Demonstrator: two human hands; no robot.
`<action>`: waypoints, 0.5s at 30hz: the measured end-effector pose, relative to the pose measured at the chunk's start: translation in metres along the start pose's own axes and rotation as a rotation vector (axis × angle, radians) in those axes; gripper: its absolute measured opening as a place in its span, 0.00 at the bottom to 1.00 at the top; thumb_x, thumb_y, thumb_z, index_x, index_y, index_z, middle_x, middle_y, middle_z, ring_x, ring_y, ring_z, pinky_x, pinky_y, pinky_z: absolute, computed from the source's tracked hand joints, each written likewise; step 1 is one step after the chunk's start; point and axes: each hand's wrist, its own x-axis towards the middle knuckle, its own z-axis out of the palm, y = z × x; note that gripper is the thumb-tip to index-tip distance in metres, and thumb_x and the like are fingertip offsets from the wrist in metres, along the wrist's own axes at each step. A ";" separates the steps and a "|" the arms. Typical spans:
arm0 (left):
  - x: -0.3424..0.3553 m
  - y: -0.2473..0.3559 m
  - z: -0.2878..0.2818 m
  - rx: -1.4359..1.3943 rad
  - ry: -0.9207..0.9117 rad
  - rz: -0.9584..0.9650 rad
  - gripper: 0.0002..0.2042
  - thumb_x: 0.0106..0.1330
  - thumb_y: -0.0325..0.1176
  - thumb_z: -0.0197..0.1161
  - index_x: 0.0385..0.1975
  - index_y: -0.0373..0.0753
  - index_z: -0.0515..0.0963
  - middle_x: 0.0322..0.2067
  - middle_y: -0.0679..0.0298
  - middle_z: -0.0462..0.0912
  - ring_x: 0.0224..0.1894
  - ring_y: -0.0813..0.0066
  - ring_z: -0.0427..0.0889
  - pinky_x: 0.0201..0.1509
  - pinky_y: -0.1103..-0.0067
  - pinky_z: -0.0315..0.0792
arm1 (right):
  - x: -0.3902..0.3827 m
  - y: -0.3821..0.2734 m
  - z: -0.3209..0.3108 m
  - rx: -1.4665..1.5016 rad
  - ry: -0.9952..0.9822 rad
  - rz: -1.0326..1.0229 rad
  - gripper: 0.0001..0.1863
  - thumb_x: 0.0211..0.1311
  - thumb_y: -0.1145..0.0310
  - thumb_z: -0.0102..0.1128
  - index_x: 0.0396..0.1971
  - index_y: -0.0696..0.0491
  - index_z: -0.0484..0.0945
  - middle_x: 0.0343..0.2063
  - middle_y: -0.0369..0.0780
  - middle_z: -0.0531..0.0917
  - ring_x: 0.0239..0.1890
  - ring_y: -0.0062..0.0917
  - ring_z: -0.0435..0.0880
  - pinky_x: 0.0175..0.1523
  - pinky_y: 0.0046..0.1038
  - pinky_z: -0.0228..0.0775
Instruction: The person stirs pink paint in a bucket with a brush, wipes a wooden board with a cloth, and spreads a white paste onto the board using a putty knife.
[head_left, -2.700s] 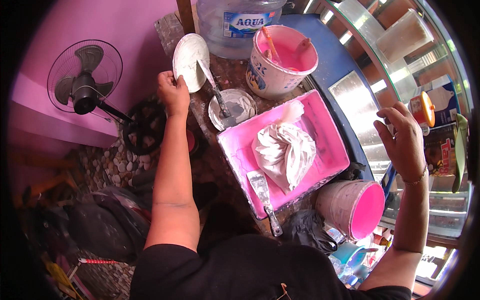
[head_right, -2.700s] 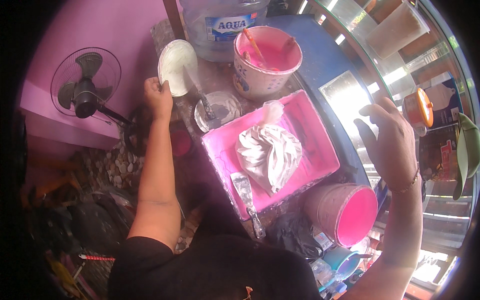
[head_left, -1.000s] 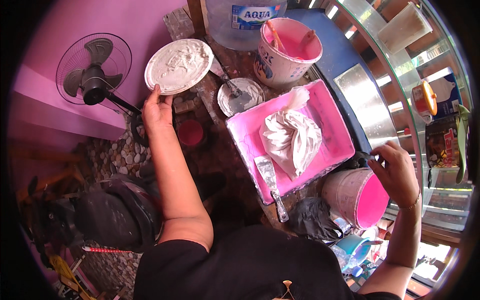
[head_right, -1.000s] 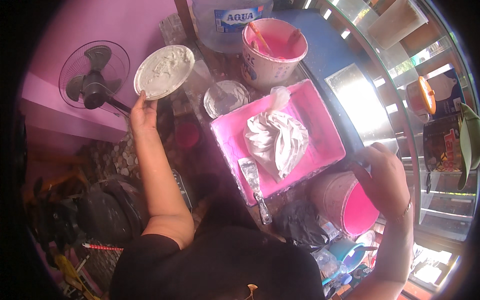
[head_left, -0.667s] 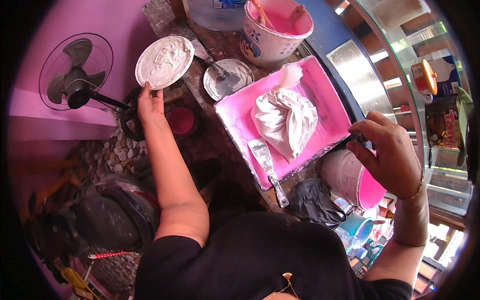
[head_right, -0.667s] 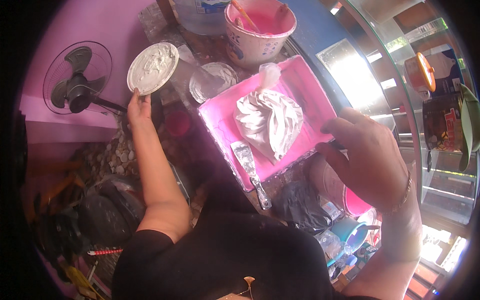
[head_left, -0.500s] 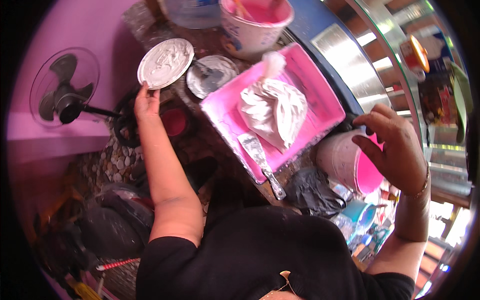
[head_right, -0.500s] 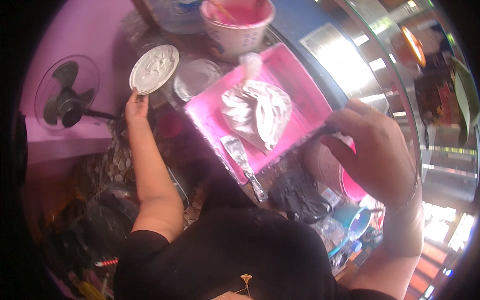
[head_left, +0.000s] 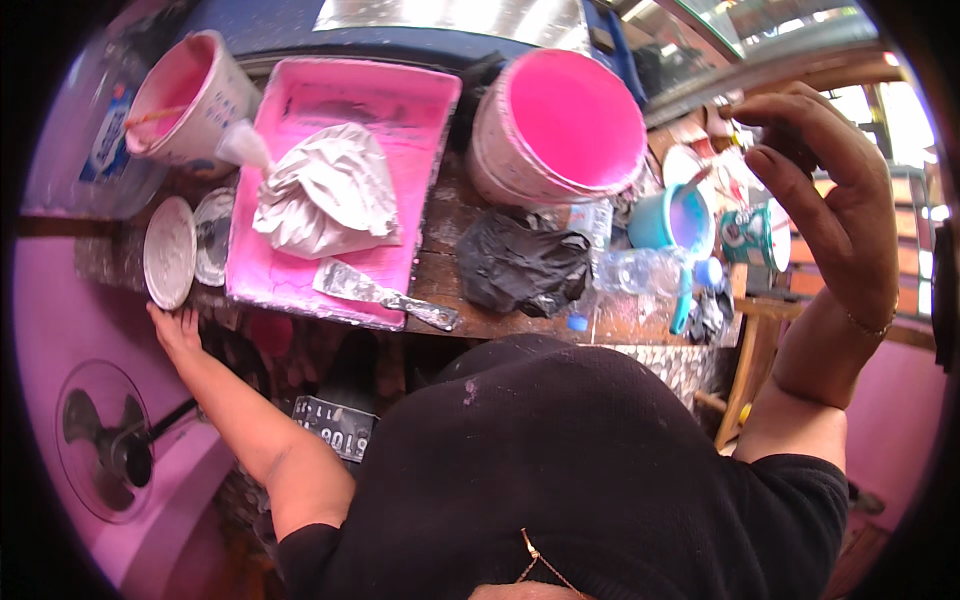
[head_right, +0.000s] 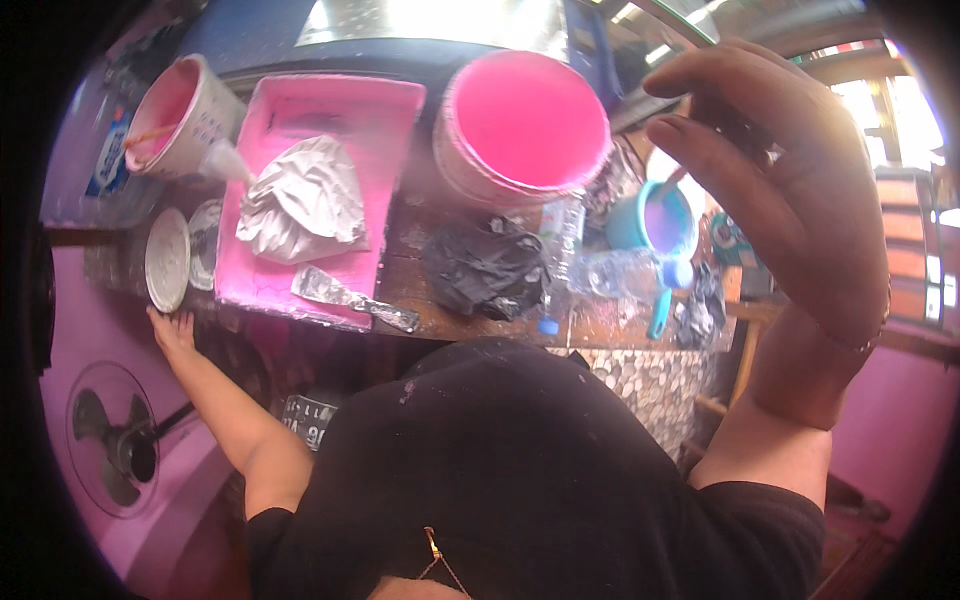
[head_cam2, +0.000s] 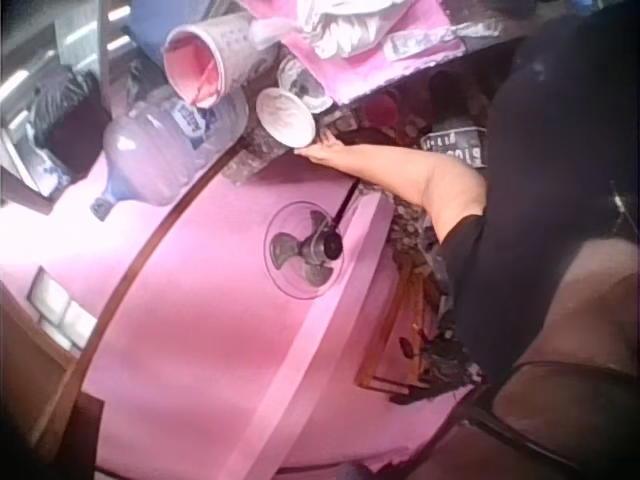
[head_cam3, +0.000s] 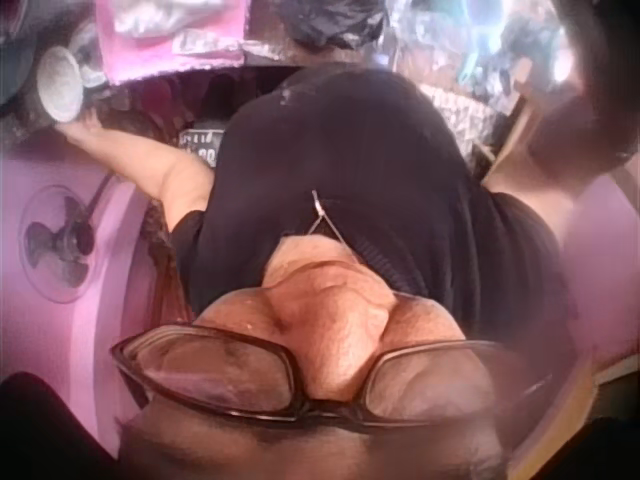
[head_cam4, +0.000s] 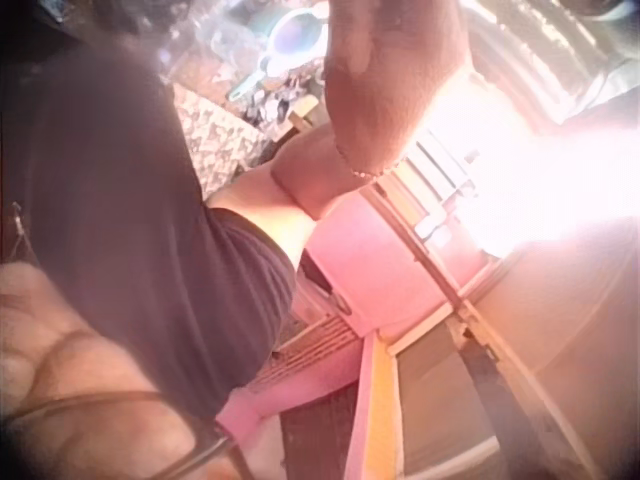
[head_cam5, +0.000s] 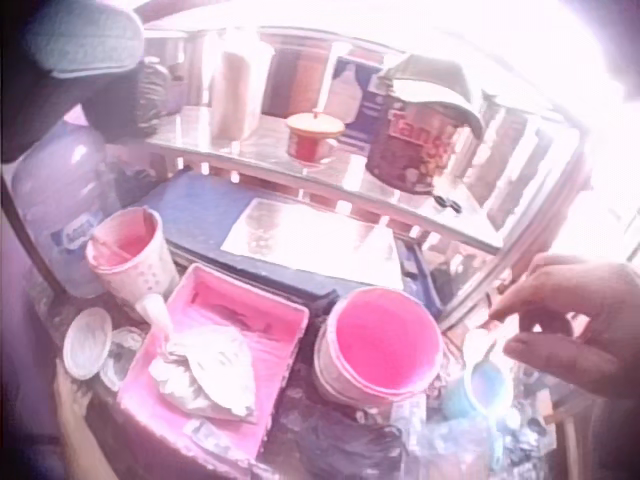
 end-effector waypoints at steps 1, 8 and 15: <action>-0.002 -0.001 0.001 -0.039 0.034 -0.001 0.45 0.60 0.63 0.47 0.65 0.32 0.41 0.64 0.49 0.47 0.66 0.53 0.50 0.65 0.62 0.55 | -0.016 0.004 -0.003 -0.001 0.009 0.038 0.11 0.57 0.75 0.55 0.40 0.61 0.75 0.29 0.36 0.73 0.31 0.15 0.72 0.36 0.16 0.62; -0.012 0.003 0.000 -0.108 -0.042 -0.062 0.49 0.59 0.64 0.47 0.64 0.27 0.37 0.61 0.46 0.52 0.62 0.53 0.56 0.63 0.59 0.59 | -0.122 0.030 -0.006 0.187 0.250 0.336 0.09 0.58 0.73 0.58 0.37 0.61 0.76 0.29 0.36 0.77 0.33 0.16 0.73 0.39 0.18 0.64; -0.049 0.010 0.021 -0.074 0.124 -0.059 0.45 0.58 0.63 0.49 0.67 0.46 0.35 0.65 0.48 0.43 0.64 0.47 0.55 0.59 0.55 0.61 | -0.190 0.066 0.006 0.414 0.292 0.535 0.09 0.59 0.73 0.58 0.37 0.61 0.76 0.28 0.33 0.76 0.31 0.12 0.72 0.37 0.16 0.64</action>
